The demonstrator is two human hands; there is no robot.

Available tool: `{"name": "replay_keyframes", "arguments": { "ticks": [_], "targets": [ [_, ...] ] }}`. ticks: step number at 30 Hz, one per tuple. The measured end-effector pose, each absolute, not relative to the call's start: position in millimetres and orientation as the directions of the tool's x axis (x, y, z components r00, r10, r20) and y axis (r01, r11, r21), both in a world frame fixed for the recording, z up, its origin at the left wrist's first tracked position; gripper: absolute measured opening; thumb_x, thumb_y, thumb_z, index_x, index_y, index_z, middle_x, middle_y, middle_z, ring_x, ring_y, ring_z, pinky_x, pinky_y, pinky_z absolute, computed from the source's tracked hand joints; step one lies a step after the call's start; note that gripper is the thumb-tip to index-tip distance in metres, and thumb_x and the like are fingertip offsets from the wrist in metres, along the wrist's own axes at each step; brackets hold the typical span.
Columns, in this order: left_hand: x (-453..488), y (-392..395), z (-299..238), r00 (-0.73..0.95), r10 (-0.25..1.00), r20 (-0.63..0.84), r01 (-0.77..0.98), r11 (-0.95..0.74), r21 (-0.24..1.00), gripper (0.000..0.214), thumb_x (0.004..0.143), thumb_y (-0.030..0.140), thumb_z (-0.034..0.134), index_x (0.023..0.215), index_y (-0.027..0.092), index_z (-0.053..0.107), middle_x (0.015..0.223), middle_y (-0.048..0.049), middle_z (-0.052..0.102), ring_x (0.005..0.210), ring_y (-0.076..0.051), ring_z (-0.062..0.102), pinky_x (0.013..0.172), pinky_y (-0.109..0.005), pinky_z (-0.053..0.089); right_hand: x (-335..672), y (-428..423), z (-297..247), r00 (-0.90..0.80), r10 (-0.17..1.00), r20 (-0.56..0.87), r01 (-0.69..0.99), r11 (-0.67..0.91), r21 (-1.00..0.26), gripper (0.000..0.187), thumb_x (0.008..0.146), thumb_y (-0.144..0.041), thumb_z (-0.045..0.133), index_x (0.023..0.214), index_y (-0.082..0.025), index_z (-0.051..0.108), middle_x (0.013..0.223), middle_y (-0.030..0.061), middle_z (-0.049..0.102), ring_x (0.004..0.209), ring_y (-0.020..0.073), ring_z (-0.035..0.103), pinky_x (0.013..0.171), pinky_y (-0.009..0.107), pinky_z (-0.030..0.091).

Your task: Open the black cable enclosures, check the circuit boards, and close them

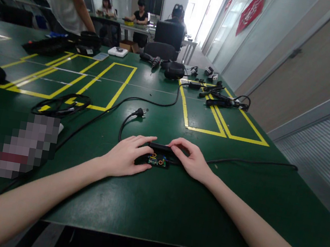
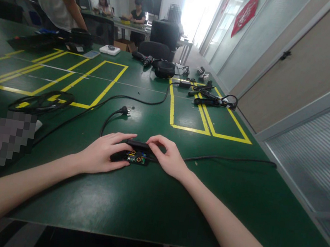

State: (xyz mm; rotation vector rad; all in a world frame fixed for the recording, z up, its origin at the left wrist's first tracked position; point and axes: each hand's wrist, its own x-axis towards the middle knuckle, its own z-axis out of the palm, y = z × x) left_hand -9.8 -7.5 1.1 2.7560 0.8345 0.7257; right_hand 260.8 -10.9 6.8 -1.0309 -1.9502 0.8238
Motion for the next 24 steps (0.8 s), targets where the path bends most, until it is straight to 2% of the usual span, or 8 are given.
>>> {"name": "replay_keyframes", "arguments": {
  "ticks": [3, 7, 12, 14, 16, 20, 24],
  "targets": [
    [-9.1, -9.4, 0.5, 0.698, 0.575, 0.427, 0.45, -0.816, 0.363, 0.028, 0.087, 0.023, 0.076, 0.11, 0.02, 0.06, 0.16, -0.0194, 0.047, 0.122, -0.03, 0.069, 0.099, -0.046, 0.06, 260.4, -11.7, 7.3, -0.387, 0.869, 0.308, 0.356, 0.448, -0.82, 0.015, 0.101, -0.032, 0.056, 0.099, -0.022, 0.066, 0.095, 0.0047, 0.072, 0.089, 0.0207, 0.07, 0.084, 0.034, 0.059],
    [-8.9, -10.3, -0.3, 0.658, 0.624, 0.421, 0.448, -0.774, 0.448, 0.037, 0.084, 0.024, 0.077, 0.112, 0.022, 0.053, 0.153, -0.0179, 0.052, 0.116, -0.03, 0.072, 0.093, -0.045, 0.062, 261.6, -12.3, 9.2, -0.421, 0.854, 0.305, 0.358, 0.465, -0.81, 0.013, 0.101, -0.03, 0.055, 0.099, -0.022, 0.065, 0.094, 0.0042, 0.07, 0.088, 0.0203, 0.068, 0.082, 0.034, 0.057],
    [-8.5, -9.4, -0.9, 0.651, 0.654, 0.385, 0.424, -0.734, 0.531, 0.065, 0.085, 0.023, 0.076, 0.142, 0.026, 0.044, 0.143, -0.0118, 0.06, 0.112, -0.025, 0.073, 0.094, -0.039, 0.062, 264.9, -13.0, 11.6, -0.498, 0.795, 0.346, 0.343, 0.547, -0.763, 0.01, 0.099, -0.026, 0.058, 0.097, -0.022, 0.067, 0.092, 0.0042, 0.069, 0.086, 0.0205, 0.066, 0.081, 0.035, 0.055],
    [-8.5, -9.2, -0.9, 0.657, 0.656, 0.372, 0.424, -0.729, 0.538, 0.07, 0.086, 0.022, 0.076, 0.147, 0.026, 0.042, 0.143, -0.0108, 0.061, 0.11, -0.024, 0.073, 0.095, -0.037, 0.061, 265.5, -13.4, 11.3, -0.527, 0.762, 0.376, 0.334, 0.592, -0.733, 0.006, 0.096, -0.024, 0.063, 0.093, -0.021, 0.068, 0.091, 0.0046, 0.069, 0.086, 0.0207, 0.066, 0.082, 0.036, 0.055],
    [-8.5, -8.9, -0.1, 0.669, 0.646, 0.367, 0.424, -0.737, 0.526, 0.065, 0.087, 0.023, 0.076, 0.145, 0.024, 0.047, 0.138, -0.0105, 0.064, 0.112, -0.024, 0.072, 0.095, -0.037, 0.06, 265.3, -13.7, 10.5, -0.559, 0.725, 0.401, 0.322, 0.636, -0.701, 0.003, 0.094, -0.021, 0.067, 0.091, -0.021, 0.069, 0.091, 0.0049, 0.069, 0.086, 0.0206, 0.065, 0.081, 0.036, 0.054],
    [-8.3, -7.1, 3.1, 0.716, 0.604, 0.35, 0.431, -0.777, 0.459, 0.034, 0.09, 0.025, 0.074, 0.123, 0.021, 0.063, 0.118, -0.0076, 0.074, 0.107, -0.025, 0.072, 0.093, -0.038, 0.058, 264.3, -14.6, 9.7, -0.589, 0.689, 0.422, 0.312, 0.675, -0.668, 0.004, 0.095, -0.019, 0.067, 0.094, -0.02, 0.07, 0.092, 0.0053, 0.069, 0.085, 0.0194, 0.064, 0.078, 0.035, 0.053],
    [-7.4, -5.3, 4.6, 0.73, 0.585, 0.354, 0.443, -0.799, 0.407, 0.026, 0.093, 0.029, 0.072, 0.116, 0.02, 0.065, 0.114, -0.0074, 0.076, 0.104, -0.025, 0.071, 0.091, -0.04, 0.055, 265.4, -15.7, 9.9, -0.603, 0.677, 0.421, 0.323, 0.69, -0.647, 0.006, 0.095, -0.02, 0.067, 0.099, -0.021, 0.071, 0.092, 0.0048, 0.066, 0.085, 0.0192, 0.064, 0.079, 0.035, 0.055]
  ]
}}
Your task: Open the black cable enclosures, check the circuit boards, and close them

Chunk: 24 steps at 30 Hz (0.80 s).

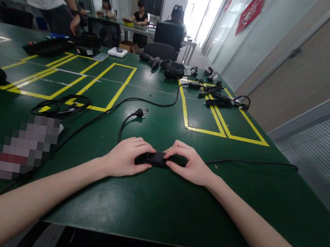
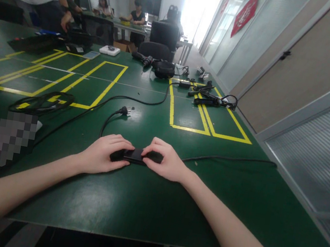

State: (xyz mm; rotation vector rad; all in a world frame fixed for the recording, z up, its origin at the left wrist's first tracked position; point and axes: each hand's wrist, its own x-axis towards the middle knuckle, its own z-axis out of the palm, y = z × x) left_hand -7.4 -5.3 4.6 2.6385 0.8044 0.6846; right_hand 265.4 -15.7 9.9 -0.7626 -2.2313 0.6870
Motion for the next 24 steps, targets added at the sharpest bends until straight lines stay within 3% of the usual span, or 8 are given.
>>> {"name": "replay_keyframes", "arguments": {
  "ticks": [6, 12, 16, 20, 24],
  "targets": [
    [-7.3, -4.1, 5.2, 0.712, 0.612, 0.345, 0.485, -0.784, 0.388, 0.026, 0.104, 0.037, 0.057, 0.121, 0.018, 0.063, 0.108, -0.0088, 0.075, 0.096, -0.024, 0.069, 0.085, -0.039, 0.055, 263.2, -15.8, 3.5, -0.63, 0.669, 0.394, 0.436, 0.725, -0.534, 0.043, 0.083, -0.02, 0.079, 0.124, -0.021, 0.066, 0.119, 0.0101, 0.064, 0.104, 0.0238, 0.068, 0.089, 0.038, 0.059],
    [-6.1, -5.2, 4.6, 0.709, 0.623, 0.331, 0.502, -0.775, 0.384, 0.026, 0.099, 0.036, 0.06, 0.118, 0.018, 0.062, 0.106, -0.008, 0.075, 0.093, -0.024, 0.068, 0.084, -0.038, 0.055, 259.7, -13.4, -4.4, -0.669, 0.637, 0.383, 0.55, 0.771, -0.32, 0.034, 0.091, -0.022, 0.068, 0.124, -0.019, 0.064, 0.109, 0.011, 0.073, 0.093, 0.0245, 0.071, 0.082, 0.037, 0.056],
    [-2.3, -5.2, 1.8, 0.707, 0.625, 0.33, 0.54, -0.779, 0.318, 0.042, 0.093, 0.039, 0.07, 0.127, 0.017, 0.059, 0.113, -0.0103, 0.073, 0.099, -0.026, 0.069, 0.088, -0.04, 0.055, 259.3, -13.0, -5.2, -0.704, 0.61, 0.365, 0.561, 0.792, -0.241, 0.033, 0.096, -0.024, 0.064, 0.128, -0.017, 0.063, 0.113, 0.0137, 0.074, 0.094, 0.0254, 0.071, 0.081, 0.037, 0.056],
    [0.3, -4.4, 0.7, 0.748, 0.592, 0.299, 0.55, -0.806, 0.219, 0.03, 0.101, 0.036, 0.062, 0.126, 0.018, 0.062, 0.108, -0.0094, 0.073, 0.099, -0.026, 0.068, 0.086, -0.038, 0.053, 257.0, -14.1, -2.4, -0.716, 0.606, 0.345, 0.561, 0.795, -0.231, 0.029, 0.101, -0.026, 0.059, 0.128, -0.015, 0.062, 0.108, 0.0131, 0.074, 0.092, 0.0249, 0.07, 0.079, 0.036, 0.055],
    [0.1, -4.8, 2.3, 0.765, 0.574, 0.292, 0.541, -0.819, 0.19, 0.032, 0.105, 0.039, 0.056, 0.127, 0.017, 0.063, 0.105, -0.0094, 0.073, 0.096, -0.025, 0.068, 0.085, -0.038, 0.05, 255.5, -15.7, 1.1, -0.723, 0.602, 0.338, 0.543, 0.798, -0.259, 0.027, 0.104, -0.029, 0.056, 0.126, -0.016, 0.063, 0.106, 0.0123, 0.074, 0.093, 0.0244, 0.07, 0.08, 0.036, 0.054]
  ]
}}
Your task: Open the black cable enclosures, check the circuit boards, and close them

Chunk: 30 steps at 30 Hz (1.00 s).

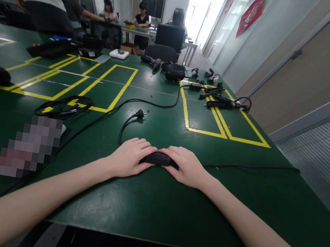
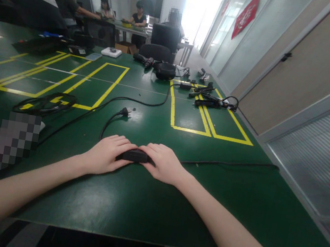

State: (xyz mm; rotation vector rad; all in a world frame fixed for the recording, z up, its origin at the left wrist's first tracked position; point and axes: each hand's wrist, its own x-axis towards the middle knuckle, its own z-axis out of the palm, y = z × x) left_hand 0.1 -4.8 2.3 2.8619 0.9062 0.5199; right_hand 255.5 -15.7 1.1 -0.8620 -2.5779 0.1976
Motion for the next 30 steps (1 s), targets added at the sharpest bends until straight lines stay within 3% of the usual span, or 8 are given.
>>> {"name": "replay_keyframes", "arguments": {
  "ticks": [7, 14, 18, 25, 30],
  "targets": [
    [-0.2, -6.7, 8.1, 0.785, 0.55, 0.284, 0.524, -0.835, 0.17, 0.033, 0.106, 0.043, 0.053, 0.121, 0.016, 0.065, 0.1, -0.0086, 0.074, 0.09, -0.024, 0.068, 0.079, -0.036, 0.046, 256.7, -17.7, 3.2, -0.732, 0.602, 0.319, 0.534, 0.798, -0.279, 0.028, 0.103, -0.03, 0.059, 0.126, -0.014, 0.062, 0.106, 0.0121, 0.075, 0.093, 0.0241, 0.07, 0.079, 0.036, 0.051],
    [0.1, -7.5, 10.7, 0.79, 0.542, 0.286, 0.511, -0.841, 0.18, 0.035, 0.106, 0.045, 0.051, 0.118, 0.016, 0.067, 0.098, -0.0083, 0.075, 0.088, -0.023, 0.068, 0.077, -0.036, 0.046, 256.7, -19.7, 6.6, -0.746, 0.557, 0.364, 0.525, 0.829, -0.193, 0.032, 0.105, -0.037, 0.058, 0.127, -0.014, 0.063, 0.105, 0.0127, 0.076, 0.09, 0.0244, 0.071, 0.076, 0.036, 0.049],
    [-0.9, -7.0, 10.1, 0.788, 0.522, 0.327, 0.501, -0.852, 0.154, 0.043, 0.106, 0.047, 0.05, 0.127, 0.013, 0.066, 0.098, -0.0096, 0.075, 0.086, -0.024, 0.068, 0.079, -0.038, 0.047, 257.2, -20.8, 7.0, -0.748, 0.548, 0.375, 0.52, 0.834, -0.182, 0.03, 0.106, -0.037, 0.057, 0.123, -0.013, 0.065, 0.102, 0.0121, 0.077, 0.086, 0.0235, 0.072, 0.073, 0.035, 0.048],
    [0.0, -10.0, 10.4, 0.801, 0.492, 0.342, 0.483, -0.868, 0.117, 0.042, 0.109, 0.046, 0.046, 0.125, 0.015, 0.068, 0.1, -0.0116, 0.078, 0.088, -0.024, 0.07, 0.081, -0.038, 0.047, 256.0, -22.1, 6.6, -0.724, 0.548, 0.419, 0.51, 0.834, -0.21, 0.032, 0.101, -0.041, 0.064, 0.119, -0.016, 0.068, 0.104, 0.0116, 0.078, 0.088, 0.0244, 0.074, 0.076, 0.036, 0.053],
    [1.6, -11.0, 11.4, 0.795, 0.491, 0.356, 0.48, -0.868, 0.126, 0.042, 0.108, 0.047, 0.048, 0.127, 0.015, 0.068, 0.105, -0.0122, 0.078, 0.095, -0.025, 0.071, 0.086, -0.038, 0.049, 255.0, -23.4, 7.0, -0.735, 0.521, 0.433, 0.512, 0.846, -0.15, 0.03, 0.103, -0.04, 0.061, 0.115, -0.013, 0.069, 0.103, 0.0123, 0.079, 0.085, 0.0249, 0.075, 0.072, 0.036, 0.054]
  ]
}}
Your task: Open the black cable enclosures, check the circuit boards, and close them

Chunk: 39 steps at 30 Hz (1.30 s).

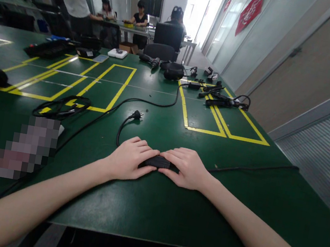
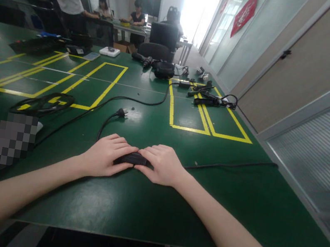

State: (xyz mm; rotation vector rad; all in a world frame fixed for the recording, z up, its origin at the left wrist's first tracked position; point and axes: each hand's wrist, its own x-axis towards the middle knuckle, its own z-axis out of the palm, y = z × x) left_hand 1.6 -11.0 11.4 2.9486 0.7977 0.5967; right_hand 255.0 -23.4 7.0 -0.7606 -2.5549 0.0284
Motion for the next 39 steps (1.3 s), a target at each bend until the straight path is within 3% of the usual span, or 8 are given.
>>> {"name": "replay_keyframes", "arguments": {
  "ticks": [12, 19, 25, 28, 33, 39],
  "targets": [
    [-2.4, -6.0, 5.2, 0.76, 0.517, 0.395, 0.483, -0.855, 0.19, 0.039, 0.106, 0.046, 0.055, 0.129, 0.017, 0.069, 0.108, -0.0107, 0.079, 0.097, -0.024, 0.074, 0.089, -0.039, 0.052, 256.1, -20.3, 4.5, -0.729, 0.5, 0.468, 0.502, 0.855, -0.13, 0.028, 0.105, -0.035, 0.058, 0.12, -0.015, 0.068, 0.106, 0.0135, 0.079, 0.089, 0.0252, 0.075, 0.074, 0.037, 0.055],
    [-2.0, -8.1, 5.3, 0.759, 0.491, 0.427, 0.466, -0.868, 0.169, 0.037, 0.106, 0.043, 0.052, 0.124, 0.018, 0.07, 0.103, -0.0105, 0.08, 0.09, -0.023, 0.073, 0.089, -0.041, 0.052, 257.1, -19.2, 3.9, -0.708, 0.537, 0.459, 0.506, 0.839, -0.201, 0.023, 0.101, -0.031, 0.06, 0.119, -0.018, 0.068, 0.098, 0.0099, 0.076, 0.085, 0.0226, 0.072, 0.073, 0.034, 0.054],
    [1.3, -12.5, 7.5, 0.749, 0.589, 0.305, 0.504, -0.804, 0.316, 0.044, 0.092, 0.052, 0.072, 0.12, 0.019, 0.063, 0.099, -0.007, 0.077, 0.086, -0.024, 0.074, 0.076, -0.034, 0.054, 262.0, -20.0, 3.9, -0.784, 0.416, 0.461, 0.46, 0.888, -0.019, 0.031, 0.101, -0.024, 0.049, 0.124, -0.015, 0.067, 0.108, 0.0147, 0.076, 0.089, 0.0243, 0.071, 0.074, 0.036, 0.053],
    [3.2, -16.0, 6.1, 0.748, 0.609, 0.265, 0.535, -0.789, 0.301, 0.038, 0.093, 0.045, 0.072, 0.119, 0.019, 0.06, 0.1, -0.0063, 0.076, 0.087, -0.025, 0.074, 0.075, -0.033, 0.054, 263.5, -20.1, 2.9, -0.802, 0.384, 0.457, 0.444, 0.896, 0.027, 0.035, 0.102, -0.024, 0.045, 0.129, -0.014, 0.067, 0.113, 0.0158, 0.076, 0.09, 0.0241, 0.071, 0.075, 0.037, 0.053],
    [4.0, -17.4, 6.0, 0.773, 0.571, 0.279, 0.542, -0.821, 0.179, 0.021, 0.1, 0.035, 0.057, 0.113, 0.019, 0.063, 0.094, -0.0071, 0.076, 0.084, -0.024, 0.074, 0.078, -0.034, 0.055, 259.9, -18.5, 1.7, -0.746, 0.453, 0.488, 0.457, 0.881, -0.121, 0.028, 0.101, -0.03, 0.056, 0.123, -0.017, 0.068, 0.105, 0.012, 0.077, 0.089, 0.0231, 0.073, 0.076, 0.035, 0.056],
    [3.0, -15.5, 7.2, 0.795, 0.546, 0.264, 0.515, -0.838, 0.183, 0.024, 0.102, 0.037, 0.054, 0.113, 0.019, 0.064, 0.093, -0.0069, 0.077, 0.081, -0.024, 0.074, 0.072, -0.033, 0.054, 258.3, -19.7, 4.0, -0.749, 0.472, 0.465, 0.441, 0.879, -0.181, 0.026, 0.102, -0.03, 0.059, 0.123, -0.017, 0.068, 0.106, 0.0116, 0.078, 0.09, 0.0228, 0.074, 0.077, 0.035, 0.056]
  ]
}}
